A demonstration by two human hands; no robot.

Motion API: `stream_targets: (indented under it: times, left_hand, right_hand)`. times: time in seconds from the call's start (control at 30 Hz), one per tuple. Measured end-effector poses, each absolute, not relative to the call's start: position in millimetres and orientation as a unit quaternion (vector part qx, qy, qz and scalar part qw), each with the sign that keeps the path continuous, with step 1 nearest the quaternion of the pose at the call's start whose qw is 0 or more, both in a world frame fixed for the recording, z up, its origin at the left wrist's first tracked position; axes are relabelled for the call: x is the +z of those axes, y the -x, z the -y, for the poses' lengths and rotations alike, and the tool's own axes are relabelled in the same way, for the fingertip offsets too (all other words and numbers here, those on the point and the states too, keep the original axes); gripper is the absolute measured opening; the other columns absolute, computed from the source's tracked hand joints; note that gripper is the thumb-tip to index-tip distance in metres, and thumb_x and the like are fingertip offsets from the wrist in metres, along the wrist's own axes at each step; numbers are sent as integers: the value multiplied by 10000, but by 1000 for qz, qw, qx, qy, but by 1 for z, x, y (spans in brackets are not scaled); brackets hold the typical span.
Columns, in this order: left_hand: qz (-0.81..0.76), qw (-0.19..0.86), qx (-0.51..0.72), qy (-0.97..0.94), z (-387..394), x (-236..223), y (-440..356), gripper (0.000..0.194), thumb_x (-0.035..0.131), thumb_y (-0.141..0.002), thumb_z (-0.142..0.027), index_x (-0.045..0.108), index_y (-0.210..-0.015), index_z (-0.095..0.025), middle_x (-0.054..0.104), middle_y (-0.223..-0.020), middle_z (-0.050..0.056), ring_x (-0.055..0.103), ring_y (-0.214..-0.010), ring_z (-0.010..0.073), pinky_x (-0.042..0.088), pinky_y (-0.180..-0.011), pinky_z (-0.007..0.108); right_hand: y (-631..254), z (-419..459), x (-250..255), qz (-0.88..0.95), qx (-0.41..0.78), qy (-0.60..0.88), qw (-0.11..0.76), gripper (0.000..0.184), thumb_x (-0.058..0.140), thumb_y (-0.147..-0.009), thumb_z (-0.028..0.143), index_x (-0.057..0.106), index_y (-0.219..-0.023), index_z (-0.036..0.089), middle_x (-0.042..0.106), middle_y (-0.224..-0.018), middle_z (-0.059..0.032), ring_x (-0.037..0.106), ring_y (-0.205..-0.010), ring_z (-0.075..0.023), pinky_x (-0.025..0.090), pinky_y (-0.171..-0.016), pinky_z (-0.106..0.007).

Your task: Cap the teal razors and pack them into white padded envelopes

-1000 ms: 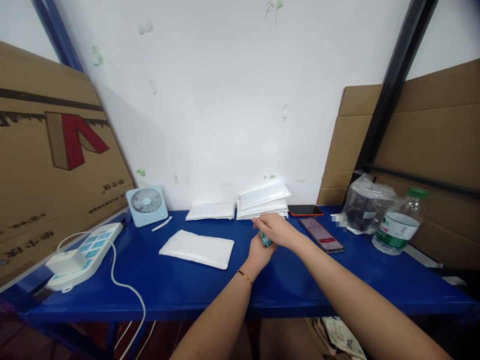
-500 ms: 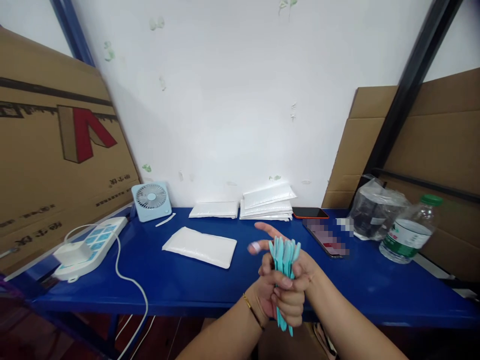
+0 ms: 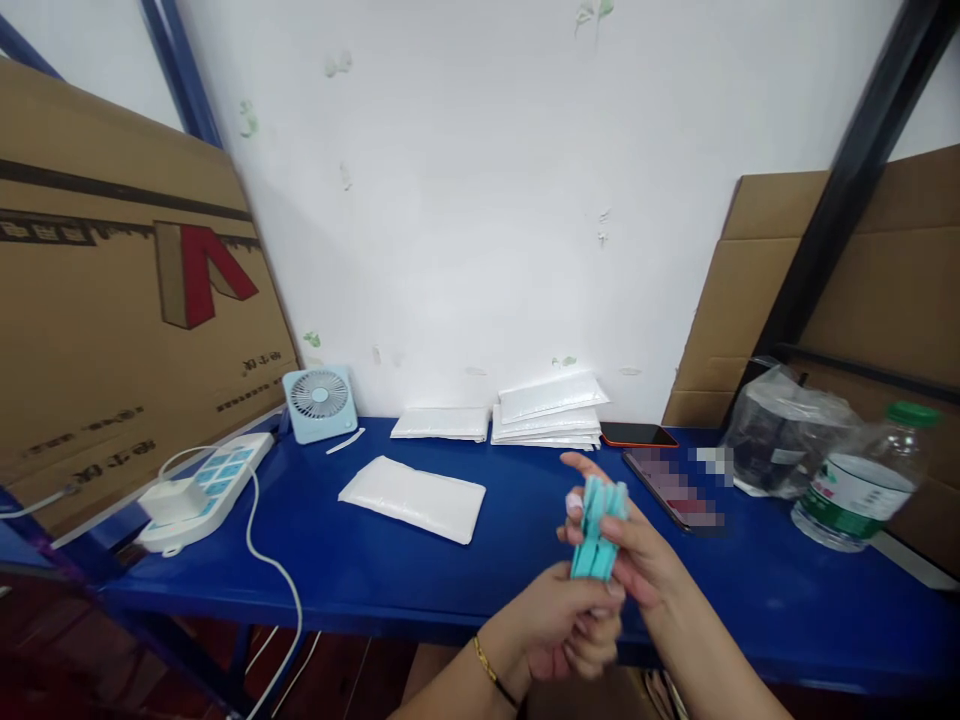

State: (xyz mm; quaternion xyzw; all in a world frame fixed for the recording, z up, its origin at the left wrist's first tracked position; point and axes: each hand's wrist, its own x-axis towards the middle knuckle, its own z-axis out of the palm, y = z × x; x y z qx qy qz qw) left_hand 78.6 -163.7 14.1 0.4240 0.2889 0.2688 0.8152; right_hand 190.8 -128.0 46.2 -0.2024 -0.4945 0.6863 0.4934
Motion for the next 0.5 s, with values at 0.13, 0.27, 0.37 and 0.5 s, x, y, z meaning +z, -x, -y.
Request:
stream_targets:
  times: [0.13, 0.27, 0.37, 0.5]
  left_hand:
    - [-150, 936, 139, -286, 175, 12, -79, 473, 561, -719, -411, 180, -527, -207, 97, -383, -103, 59, -317, 41, 7, -347, 217]
    - [-156, 888, 160, -401, 175, 19, -73, 404, 667, -635, -457, 380, -557, -183, 271, -412, -85, 222, -337, 35, 161, -345, 178]
    - [-322, 659, 276, -621, 171, 25, -51, 395, 706, -617, -442, 572, -851, -154, 563, -687, 24, 529, -620, 131, 421, -598, 260]
    - [-598, 192, 327, -706, 157, 12, -12, 700, 662, -618, -554, 496, -1197, -197, 420, -1328, 137, 313, -1251, 343, 224, -1031, 480]
  right_hand:
    - [-191, 134, 28, 580, 749, 54, 315, 502, 774, -418, 578, 531, -643, 201, 577, -572, 2, 615, -650, -211, 449, -784, -415]
    - [-187, 136, 34, 548, 732, 92, 395, 457, 670, -649, 522, 364, -533, 204, 508, -464, 26, 604, -615, -194, 412, -856, -439]
    - [-198, 124, 43, 467, 668, 200, 544, 315, 589, -775, 449, 419, -640, 220, 360, -434, 86, 441, -423, -105, 465, -633, -334]
    - [-225, 99, 26, 497, 441, 390, 638, 275, 685, -696, 400, 568, -871, 222, 415, -467, 72, 397, -410, -105, 374, -452, -253]
